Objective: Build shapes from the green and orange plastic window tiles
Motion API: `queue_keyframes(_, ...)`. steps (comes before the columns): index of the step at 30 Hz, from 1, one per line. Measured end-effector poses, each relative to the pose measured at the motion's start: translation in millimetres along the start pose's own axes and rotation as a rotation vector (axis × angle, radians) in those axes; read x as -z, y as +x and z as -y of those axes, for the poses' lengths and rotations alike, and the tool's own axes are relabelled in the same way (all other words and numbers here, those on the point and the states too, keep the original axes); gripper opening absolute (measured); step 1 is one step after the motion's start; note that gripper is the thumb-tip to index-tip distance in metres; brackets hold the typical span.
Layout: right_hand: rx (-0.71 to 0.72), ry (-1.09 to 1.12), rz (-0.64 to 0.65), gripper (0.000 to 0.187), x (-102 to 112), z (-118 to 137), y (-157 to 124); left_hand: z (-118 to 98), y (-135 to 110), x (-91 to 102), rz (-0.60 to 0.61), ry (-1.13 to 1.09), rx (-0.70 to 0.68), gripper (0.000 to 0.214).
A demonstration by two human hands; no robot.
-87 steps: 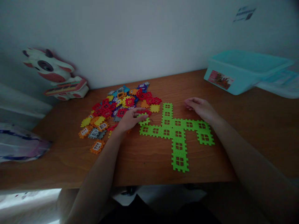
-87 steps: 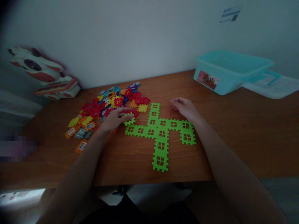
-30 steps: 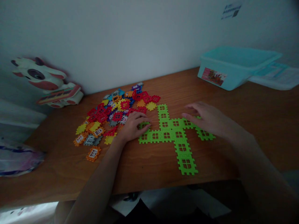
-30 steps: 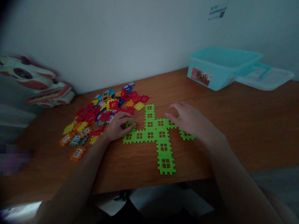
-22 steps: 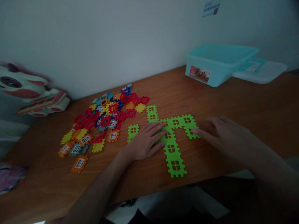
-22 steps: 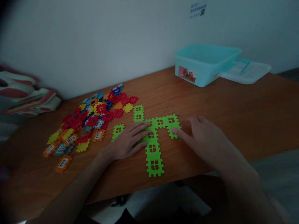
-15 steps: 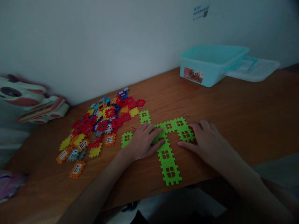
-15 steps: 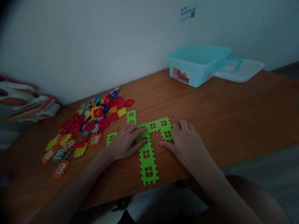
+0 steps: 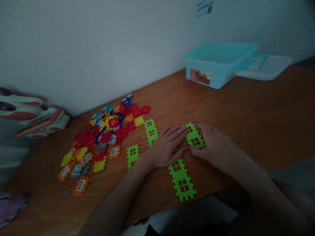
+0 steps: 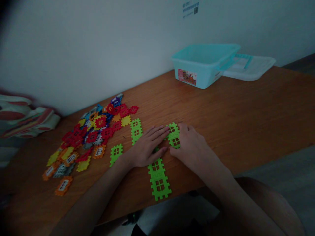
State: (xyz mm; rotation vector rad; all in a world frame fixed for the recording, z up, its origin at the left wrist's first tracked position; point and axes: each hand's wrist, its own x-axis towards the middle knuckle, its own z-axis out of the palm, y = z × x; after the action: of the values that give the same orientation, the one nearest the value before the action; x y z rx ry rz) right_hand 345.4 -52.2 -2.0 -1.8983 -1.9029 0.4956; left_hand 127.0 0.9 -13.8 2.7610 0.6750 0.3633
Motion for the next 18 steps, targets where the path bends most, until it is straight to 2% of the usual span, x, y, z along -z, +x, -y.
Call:
queue_keyframes(3, -0.052, 0.085, 0.112, 0.061, 7.5, 1.4, 2.2, -0.6, -0.5, 2.9, 0.021, 0.008, -0.001, 0.060)
queue_keyframes(5, -0.080, 0.150, 0.161, 0.067, 12.1, 1.7, 1.5, -1.0, -0.9, 4.1, 0.027, 0.008, 0.003, 0.060)
queue_keyframes(8, 0.004, 0.235, 0.223, 0.076, 18.1, -0.8, -0.2, -1.8, -1.7, 4.5, 0.028, 0.004, 0.023, 0.060)
queue_keyframes(9, 0.064, 0.249, 0.246, 0.073, 19.7, -2.6, -0.3, -2.0, -1.9, 4.4, 0.028, 0.002, 0.028, 0.060)
queue_keyframes(11, 0.180, 0.254, 0.282, 0.056, 22.5, -7.8, 0.9, -2.0, -2.0, 4.1, 0.028, 0.000, 0.033, 0.059)
queue_keyframes(14, 0.269, 0.253, 0.305, 0.033, 25.4, -16.6, 5.1, -1.7, -1.9, 3.7, 0.024, -0.003, 0.030, 0.058)
queue_keyframes(18, 0.297, 0.276, 0.318, 0.031, 29.1, -22.3, 11.7, -1.8, -1.4, 4.2, 0.031, 0.014, 0.022, 0.057)
